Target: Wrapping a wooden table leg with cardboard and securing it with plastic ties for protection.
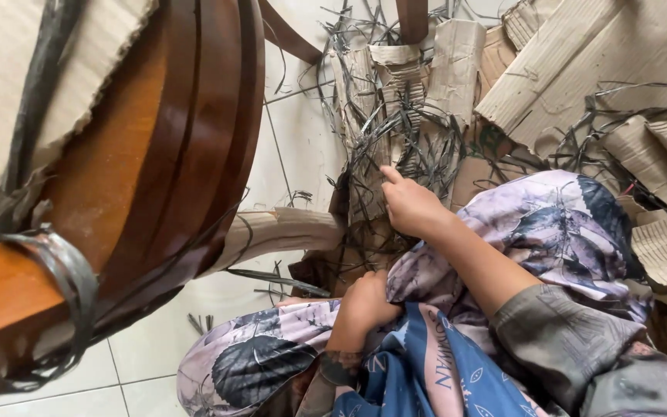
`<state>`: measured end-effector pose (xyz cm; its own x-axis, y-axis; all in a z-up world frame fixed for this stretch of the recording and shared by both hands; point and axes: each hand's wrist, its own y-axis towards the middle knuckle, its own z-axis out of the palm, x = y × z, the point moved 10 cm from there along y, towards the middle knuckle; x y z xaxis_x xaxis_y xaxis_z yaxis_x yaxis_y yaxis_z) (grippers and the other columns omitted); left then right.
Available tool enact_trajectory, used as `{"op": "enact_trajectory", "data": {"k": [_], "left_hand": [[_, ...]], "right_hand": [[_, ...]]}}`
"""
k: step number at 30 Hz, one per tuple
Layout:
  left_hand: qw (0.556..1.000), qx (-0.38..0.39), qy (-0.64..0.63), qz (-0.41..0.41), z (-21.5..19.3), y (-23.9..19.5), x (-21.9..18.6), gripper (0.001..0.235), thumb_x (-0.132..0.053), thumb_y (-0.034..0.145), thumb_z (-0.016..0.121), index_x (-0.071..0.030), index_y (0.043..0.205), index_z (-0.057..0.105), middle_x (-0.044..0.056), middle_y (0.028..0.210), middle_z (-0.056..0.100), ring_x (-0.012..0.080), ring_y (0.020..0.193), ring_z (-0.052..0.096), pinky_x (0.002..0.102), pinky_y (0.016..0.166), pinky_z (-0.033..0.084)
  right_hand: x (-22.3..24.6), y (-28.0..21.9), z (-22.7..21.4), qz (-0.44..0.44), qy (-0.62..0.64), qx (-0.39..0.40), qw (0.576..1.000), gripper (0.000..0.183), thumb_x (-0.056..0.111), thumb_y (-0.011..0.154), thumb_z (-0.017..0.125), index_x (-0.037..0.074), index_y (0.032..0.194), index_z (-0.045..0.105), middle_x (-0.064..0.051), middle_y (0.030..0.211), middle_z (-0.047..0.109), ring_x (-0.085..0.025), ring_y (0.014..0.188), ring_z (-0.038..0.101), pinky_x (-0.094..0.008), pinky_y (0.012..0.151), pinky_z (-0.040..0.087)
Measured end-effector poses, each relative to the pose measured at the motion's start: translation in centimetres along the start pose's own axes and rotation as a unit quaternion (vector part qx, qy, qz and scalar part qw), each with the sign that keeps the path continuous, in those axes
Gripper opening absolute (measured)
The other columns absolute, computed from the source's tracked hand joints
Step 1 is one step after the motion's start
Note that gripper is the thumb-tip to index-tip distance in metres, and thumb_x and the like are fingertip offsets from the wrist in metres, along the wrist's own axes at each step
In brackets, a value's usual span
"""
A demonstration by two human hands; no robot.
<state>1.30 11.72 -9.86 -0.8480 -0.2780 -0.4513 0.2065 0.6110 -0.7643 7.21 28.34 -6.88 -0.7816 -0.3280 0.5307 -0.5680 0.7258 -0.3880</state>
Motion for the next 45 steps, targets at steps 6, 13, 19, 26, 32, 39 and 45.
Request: {"op": "enact_trajectory", "data": {"k": [6,13,19,26,32,39,45], "left_hand": [[0.999,0.000,-0.031,0.027,-2.7,-2.3,-0.8,0.065,-0.034,0.076,0.077,-0.004,0.131,0.057,0.022,0.123,0.064,0.0442,0.117,0.064,0.056,0.099,0.053],[0.986,-0.124,-0.094,0.063,-6.9,-8.9,0.9,0.081,-0.052,0.084,0.077,-0.006,0.145,0.049,0.026,0.124,0.068,0.0445,0.119,0.064,0.052,0.100,0.052],[0.986,-0.090,-0.141,0.002,-7.2,-13.1,3.9,0.074,-0.050,0.090,0.067,-0.015,0.151,0.044,0.003,0.153,0.053,0.0211,0.139,0.052,0.041,0.108,0.046],[0.929,-0.228,-0.275,0.095,-10.5,-16.6,4.3,0.087,-0.057,0.087,0.059,-0.012,0.156,0.031,0.017,0.152,0.050,0.0334,0.134,0.057,0.047,0.108,0.050],[0.907,-0.254,-0.286,0.179,-11.7,-18.0,4.1,0.023,-0.029,0.105,0.054,-0.018,0.112,0.074,-0.001,0.059,0.063,0.0166,0.057,0.065,0.030,0.065,0.056],[0.857,-0.300,-0.349,0.232,-13.0,-20.0,4.7,0.025,-0.016,0.088,0.076,-0.015,0.113,0.072,0.003,0.070,0.074,0.0193,0.065,0.073,0.029,0.065,0.056],[0.850,-0.346,-0.336,0.213,-14.7,-21.1,9.1,0.021,-0.014,0.104,0.055,-0.009,0.098,0.074,0.008,0.068,0.076,0.0218,0.064,0.077,0.035,0.074,0.059]], "right_hand": [[0.0,-0.9,0.1,-0.022,0.023,-0.022,0.999,0.021,0.011,0.096,0.057,-0.003,0.102,0.070,-0.017,0.115,0.067,-0.042,0.086,0.072,-0.048,0.066,0.061],[-0.2,-0.7,-0.5,-0.036,0.022,-0.146,0.988,0.032,0.005,0.087,0.064,0.007,0.119,0.062,-0.013,0.126,0.062,-0.046,0.082,0.072,-0.054,0.068,0.062],[-4.4,3.8,6.0,0.054,-0.060,-0.101,0.992,0.002,0.000,0.075,0.059,0.002,0.074,0.058,-0.018,0.084,0.057,-0.043,0.078,0.062,-0.054,0.064,0.046],[12.4,-9.4,0.1,-0.062,0.001,-0.070,0.996,0.023,0.027,0.100,0.065,0.014,0.085,0.077,0.000,0.072,0.077,-0.017,0.060,0.073,-0.033,0.058,0.061],[17.8,-13.4,-1.9,-0.157,0.093,-0.084,0.980,0.011,0.029,0.093,0.067,0.023,0.096,0.076,-0.007,0.086,0.078,-0.039,0.082,0.072,-0.052,0.063,0.059],[19.3,-13.2,-1.7,-0.173,0.096,-0.109,0.974,0.014,0.026,0.093,0.070,0.017,0.097,0.082,-0.007,0.085,0.081,-0.034,0.076,0.077,-0.041,0.061,0.062],[20.1,-13.1,-1.8,-0.212,0.100,-0.110,0.966,0.010,0.020,0.090,0.073,0.015,0.094,0.081,-0.009,0.080,0.079,-0.034,0.074,0.076,-0.040,0.066,0.061]]}}
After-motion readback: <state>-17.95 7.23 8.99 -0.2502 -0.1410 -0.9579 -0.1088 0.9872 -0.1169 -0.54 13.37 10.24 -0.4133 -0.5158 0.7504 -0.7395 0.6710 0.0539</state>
